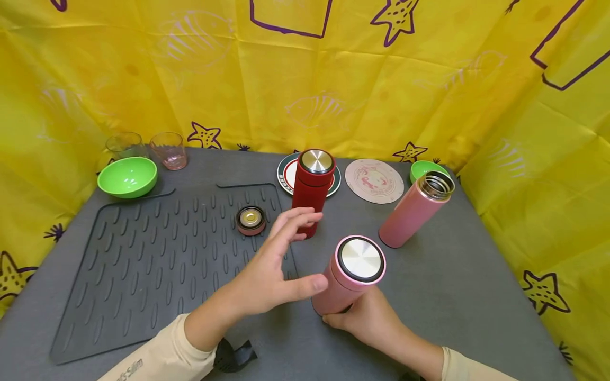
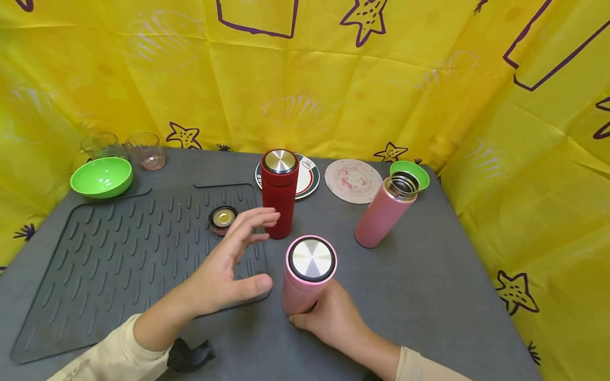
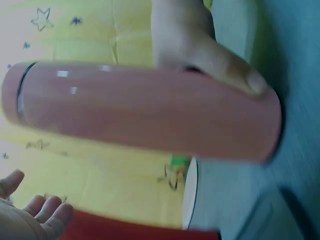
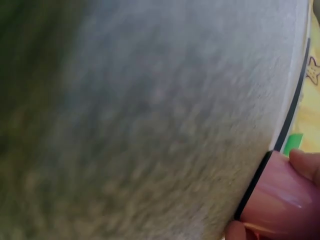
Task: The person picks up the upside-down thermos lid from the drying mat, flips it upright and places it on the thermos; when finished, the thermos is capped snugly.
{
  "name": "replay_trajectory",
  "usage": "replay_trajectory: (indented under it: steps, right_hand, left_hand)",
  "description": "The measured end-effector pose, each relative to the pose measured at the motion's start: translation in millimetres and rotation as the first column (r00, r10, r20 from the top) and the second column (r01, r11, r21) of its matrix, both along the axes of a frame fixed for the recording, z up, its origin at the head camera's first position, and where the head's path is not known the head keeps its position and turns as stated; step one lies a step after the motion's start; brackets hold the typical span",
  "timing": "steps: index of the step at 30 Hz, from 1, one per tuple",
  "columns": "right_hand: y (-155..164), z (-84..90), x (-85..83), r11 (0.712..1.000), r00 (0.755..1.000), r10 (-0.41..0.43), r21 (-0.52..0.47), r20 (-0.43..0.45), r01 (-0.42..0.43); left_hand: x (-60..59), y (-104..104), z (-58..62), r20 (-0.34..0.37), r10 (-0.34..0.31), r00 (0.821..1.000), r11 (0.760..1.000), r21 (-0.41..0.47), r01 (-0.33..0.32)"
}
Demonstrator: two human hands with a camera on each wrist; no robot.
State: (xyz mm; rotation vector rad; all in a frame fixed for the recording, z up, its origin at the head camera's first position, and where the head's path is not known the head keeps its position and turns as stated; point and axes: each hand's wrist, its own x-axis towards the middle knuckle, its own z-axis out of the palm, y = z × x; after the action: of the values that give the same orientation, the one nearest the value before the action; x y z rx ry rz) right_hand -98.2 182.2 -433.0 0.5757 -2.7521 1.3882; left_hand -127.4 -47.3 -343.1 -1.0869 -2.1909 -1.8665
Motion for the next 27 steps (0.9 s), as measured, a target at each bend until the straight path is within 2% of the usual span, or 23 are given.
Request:
replay_trajectory:
  steps: [5, 10, 14, 20, 27]
  right_hand:
    - [4, 5.3, -13.2, 0.993, 0.992, -0.103, 0.071, 0.068, 0.099]
    - [8, 7.6, -36.5, 0.983, 0.985, -0.147, 0.124, 0.096, 0.135]
    - [13, 7.8, -55.8, 0.971, 0.973, -0.201, 0.154, 0.115, 0.182]
    - [18, 5.7, -82.3, 0.948, 0.953, -0.287, 0.172, 0.095, 0.268]
    - [22, 3.8, -105.5, 0.926, 0.934, -0.346, 0.191, 0.085, 0.326]
  left_hand:
    - [5.5, -34, -5.6, 0.015, 0.073, 0.997, 0.997, -0.037, -0.073]
    - [11.6, -56, -15.1, 0.051, 0.133, 0.99, 0.989, -0.078, -0.128]
    - [15.5, -67, -24.3, 0.062, 0.161, 0.985, 0.981, -0.12, -0.153]
    - [20.8, -81, -36.9, 0.078, 0.209, 0.975, 0.962, -0.195, -0.191]
    - [21.6, -92, -41.6, 0.082, 0.266, 0.96, 0.938, -0.253, -0.238]
